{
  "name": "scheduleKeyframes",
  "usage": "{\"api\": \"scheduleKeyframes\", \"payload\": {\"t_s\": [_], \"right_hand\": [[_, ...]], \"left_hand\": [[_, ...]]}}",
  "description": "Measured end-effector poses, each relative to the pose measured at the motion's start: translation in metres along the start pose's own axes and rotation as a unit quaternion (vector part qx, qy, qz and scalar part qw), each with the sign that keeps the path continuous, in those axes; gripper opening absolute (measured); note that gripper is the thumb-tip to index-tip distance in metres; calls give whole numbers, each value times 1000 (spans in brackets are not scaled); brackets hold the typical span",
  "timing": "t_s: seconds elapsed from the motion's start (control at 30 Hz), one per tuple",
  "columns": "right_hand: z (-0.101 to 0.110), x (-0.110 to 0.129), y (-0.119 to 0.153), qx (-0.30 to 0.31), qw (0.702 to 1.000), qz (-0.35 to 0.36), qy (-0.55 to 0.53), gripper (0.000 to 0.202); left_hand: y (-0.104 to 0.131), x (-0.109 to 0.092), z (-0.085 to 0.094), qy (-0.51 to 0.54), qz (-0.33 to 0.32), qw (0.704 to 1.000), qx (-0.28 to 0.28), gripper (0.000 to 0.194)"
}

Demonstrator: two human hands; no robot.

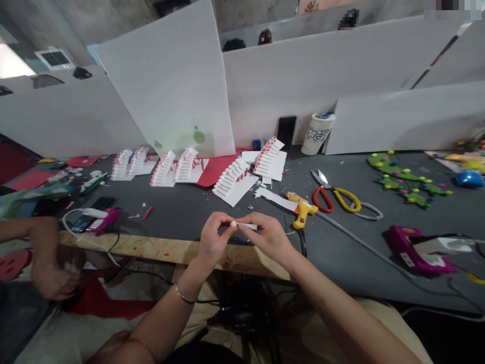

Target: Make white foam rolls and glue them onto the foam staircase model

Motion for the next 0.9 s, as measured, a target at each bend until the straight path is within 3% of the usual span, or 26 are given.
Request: {"api": "scheduleKeyframes", "payload": {"t_s": [0.17,0.57,0.77,0.9], "right_hand": [[-3,3,1,25,1000,-3,-9,26],[-6,-16,4,38,985,-126,-111,32],[3,-33,6,-28,982,-167,-87,38],[11,-35,5,-48,987,-151,-26,37]], "left_hand": [[1,-2,5,-23,-24,999,-38,25],[8,-15,4,-70,-95,991,-65,22],[9,-8,2,-64,-68,993,-73,22],[8,4,-4,2,2,999,-39,23]]}}
Point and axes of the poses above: each hand's wrist, its own y-axis away from the middle knuckle, its own z-axis out of the back of the hand, x = y × z, the point moved 9 cm from there along -y, towards the middle knuckle, and after that the axes turned 15 degrees about -y, right-handed, at the moved point
